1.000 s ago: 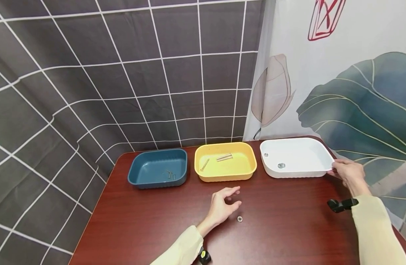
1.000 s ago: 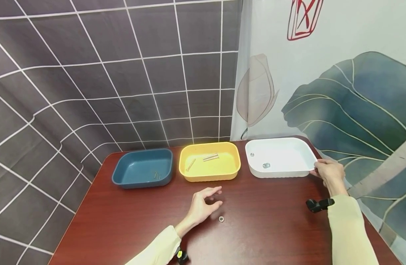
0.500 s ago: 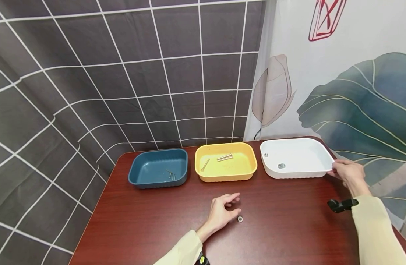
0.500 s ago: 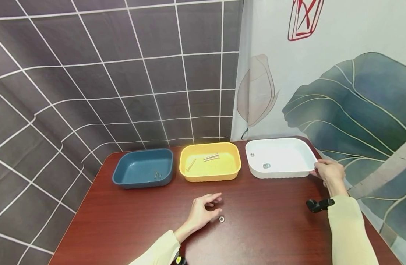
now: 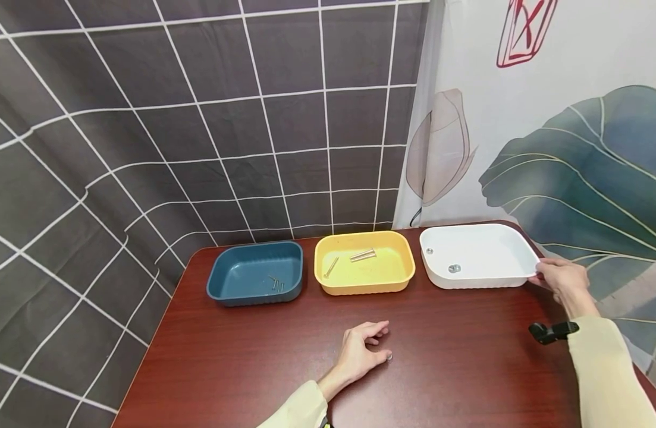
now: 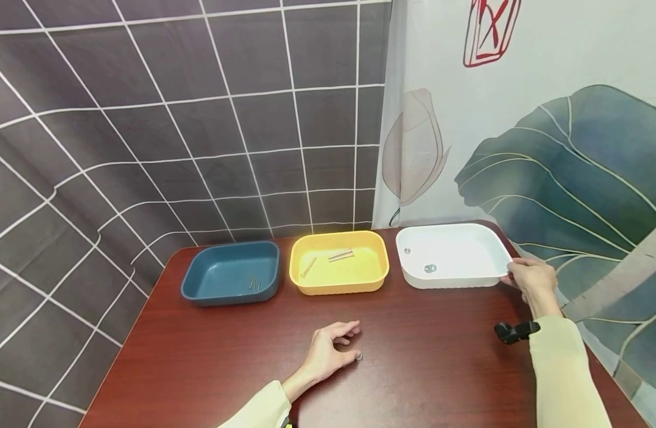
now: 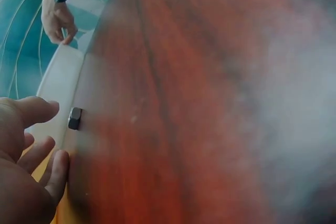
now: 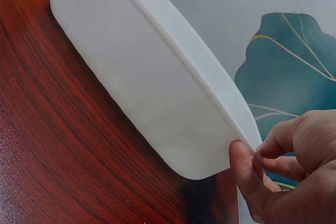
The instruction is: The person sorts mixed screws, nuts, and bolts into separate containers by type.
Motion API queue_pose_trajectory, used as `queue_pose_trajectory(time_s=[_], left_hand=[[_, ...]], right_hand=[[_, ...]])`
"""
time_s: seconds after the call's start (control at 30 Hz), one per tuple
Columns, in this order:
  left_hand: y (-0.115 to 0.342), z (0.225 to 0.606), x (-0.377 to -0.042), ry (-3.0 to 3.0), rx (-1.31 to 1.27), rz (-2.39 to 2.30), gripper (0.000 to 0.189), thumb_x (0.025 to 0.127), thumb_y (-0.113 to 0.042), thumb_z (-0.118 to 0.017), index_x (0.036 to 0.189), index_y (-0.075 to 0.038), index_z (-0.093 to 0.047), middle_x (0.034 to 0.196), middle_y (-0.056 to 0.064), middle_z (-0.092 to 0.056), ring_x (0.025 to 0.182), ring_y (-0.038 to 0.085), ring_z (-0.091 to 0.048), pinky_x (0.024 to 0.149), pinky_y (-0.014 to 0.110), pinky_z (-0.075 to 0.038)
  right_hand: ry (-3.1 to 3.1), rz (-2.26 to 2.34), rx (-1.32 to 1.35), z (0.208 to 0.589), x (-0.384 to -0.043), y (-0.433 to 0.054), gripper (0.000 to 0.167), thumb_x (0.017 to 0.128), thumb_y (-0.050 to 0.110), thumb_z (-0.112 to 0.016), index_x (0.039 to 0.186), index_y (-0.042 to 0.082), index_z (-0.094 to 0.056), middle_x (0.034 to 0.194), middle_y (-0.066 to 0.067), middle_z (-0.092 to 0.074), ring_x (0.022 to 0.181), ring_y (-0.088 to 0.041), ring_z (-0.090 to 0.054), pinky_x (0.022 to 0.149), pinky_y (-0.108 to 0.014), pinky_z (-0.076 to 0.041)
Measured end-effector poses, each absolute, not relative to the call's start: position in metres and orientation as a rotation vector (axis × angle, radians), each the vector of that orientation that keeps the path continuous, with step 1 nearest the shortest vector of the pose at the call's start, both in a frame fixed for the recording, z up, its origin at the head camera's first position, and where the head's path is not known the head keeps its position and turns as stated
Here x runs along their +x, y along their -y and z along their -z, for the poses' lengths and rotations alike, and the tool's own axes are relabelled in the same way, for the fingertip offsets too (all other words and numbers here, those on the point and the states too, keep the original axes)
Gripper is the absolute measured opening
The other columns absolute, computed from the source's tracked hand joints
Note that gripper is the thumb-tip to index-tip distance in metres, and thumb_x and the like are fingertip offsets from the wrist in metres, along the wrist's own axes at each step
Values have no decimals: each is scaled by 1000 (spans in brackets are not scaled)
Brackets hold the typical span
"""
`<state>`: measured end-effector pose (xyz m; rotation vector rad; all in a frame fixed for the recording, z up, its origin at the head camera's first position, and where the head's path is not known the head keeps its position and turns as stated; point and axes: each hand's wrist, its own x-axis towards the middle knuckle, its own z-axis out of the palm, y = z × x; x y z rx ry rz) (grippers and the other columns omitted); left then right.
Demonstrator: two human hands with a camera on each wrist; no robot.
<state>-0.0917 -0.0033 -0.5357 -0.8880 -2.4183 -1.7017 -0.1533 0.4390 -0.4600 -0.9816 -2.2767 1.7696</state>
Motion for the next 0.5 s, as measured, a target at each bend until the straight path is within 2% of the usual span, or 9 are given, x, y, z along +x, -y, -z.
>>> queue_pose_trajectory(time_s=[0.3,0.4,0.5], left_hand=[[3,540,-86,2425,-846,1788,52,73,15,-78,123,11,-65,98,13,-69,85,19,-71,79,22,-61],[2,539,-85,2443,-838,1798,55,71,17,-79,123,12,-65,97,13,-67,85,19,-71,80,21,-61],[2,538,-85,2473,-835,1768,57,68,17,-81,123,12,-65,96,11,-66,85,17,-70,80,19,-60]], right_hand=[[2299,-1737,-1010,459,-153,-439,54,94,9,-49,142,-15,-41,59,9,-57,53,-11,-68,53,-23,-60],[2334,-1705,-1032,459,-151,-438,55,95,11,-48,144,-12,-41,58,10,-58,53,-10,-68,47,-22,-55],[2374,-1670,-1051,458,-150,-438,56,95,15,-47,146,-9,-41,57,12,-58,54,-7,-67,40,-27,-45]])
